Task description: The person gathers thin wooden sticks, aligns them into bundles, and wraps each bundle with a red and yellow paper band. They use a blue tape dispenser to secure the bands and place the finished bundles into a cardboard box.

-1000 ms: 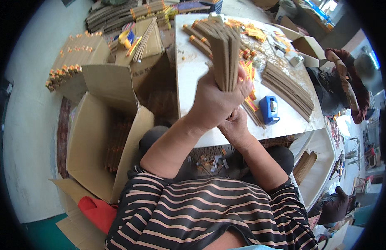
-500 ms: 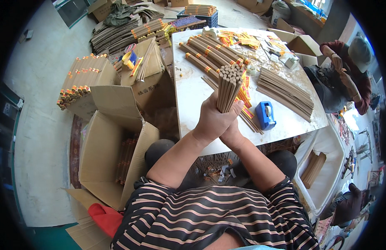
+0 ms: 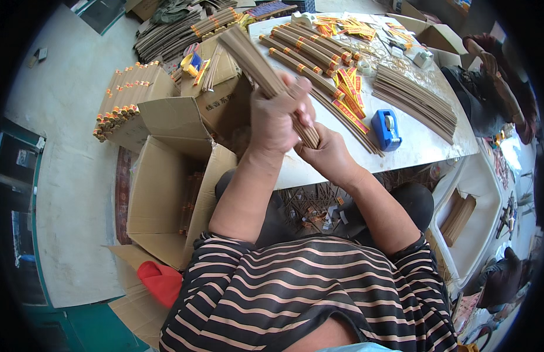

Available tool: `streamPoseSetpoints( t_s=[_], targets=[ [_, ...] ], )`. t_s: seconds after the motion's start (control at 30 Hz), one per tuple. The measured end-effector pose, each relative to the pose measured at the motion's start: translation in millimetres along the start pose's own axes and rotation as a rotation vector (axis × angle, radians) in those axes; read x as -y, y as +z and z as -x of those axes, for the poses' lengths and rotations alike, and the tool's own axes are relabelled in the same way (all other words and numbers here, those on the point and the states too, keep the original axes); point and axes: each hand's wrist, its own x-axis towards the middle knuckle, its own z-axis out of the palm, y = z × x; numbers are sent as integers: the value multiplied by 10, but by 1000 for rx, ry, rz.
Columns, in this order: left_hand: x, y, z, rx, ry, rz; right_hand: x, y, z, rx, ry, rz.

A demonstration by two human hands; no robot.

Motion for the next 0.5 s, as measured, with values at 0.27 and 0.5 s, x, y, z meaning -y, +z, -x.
streamPoseSetpoints(
  t_s=[0.27,0.5],
  targets=[
    [-338,-8,-66,-214,228,31,-97,32,108,-147,-85,334],
    [-415,559,-14,-128,421,-181,-166,14,-130,-304,-296,183]
  ],
)
